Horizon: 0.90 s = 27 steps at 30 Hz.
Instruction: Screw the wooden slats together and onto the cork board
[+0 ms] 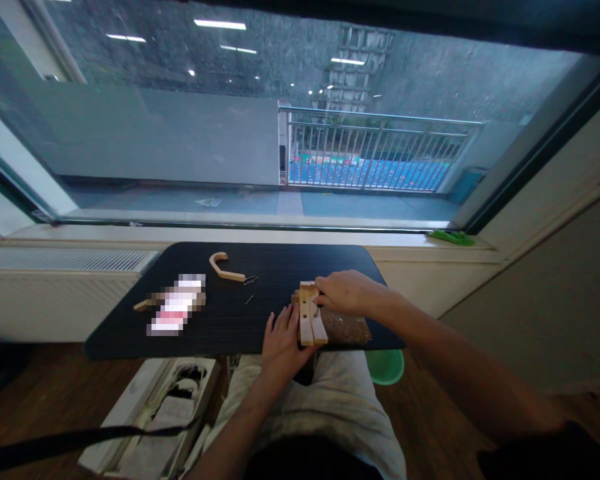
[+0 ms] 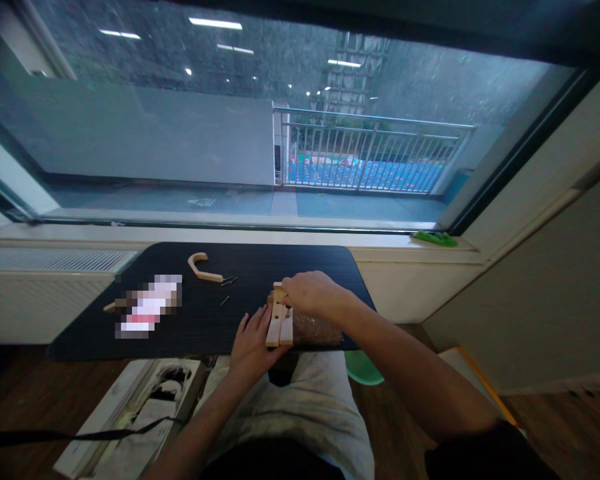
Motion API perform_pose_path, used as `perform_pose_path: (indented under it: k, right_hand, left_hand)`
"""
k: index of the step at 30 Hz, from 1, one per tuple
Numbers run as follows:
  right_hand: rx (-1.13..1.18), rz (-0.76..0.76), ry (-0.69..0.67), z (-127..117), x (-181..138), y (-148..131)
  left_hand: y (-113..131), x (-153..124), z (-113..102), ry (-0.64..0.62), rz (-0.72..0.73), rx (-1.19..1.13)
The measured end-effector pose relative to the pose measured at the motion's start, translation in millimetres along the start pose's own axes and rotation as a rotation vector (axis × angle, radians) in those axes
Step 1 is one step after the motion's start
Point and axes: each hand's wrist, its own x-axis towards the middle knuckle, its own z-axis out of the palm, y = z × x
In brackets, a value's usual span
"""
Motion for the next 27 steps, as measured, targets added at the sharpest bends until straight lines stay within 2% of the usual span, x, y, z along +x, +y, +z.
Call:
perform_pose_path:
  k: [12,27]
  right_hand:
    - [-0.023,0.042,0.004,-3,4,-6]
    - [-0.039,0.105,-0.059,-17,4,-19]
  left_hand:
    - [0,0,1,0.003,-0.007,-0.021]
    - [0,0,0,0.003,-0.007,-0.006]
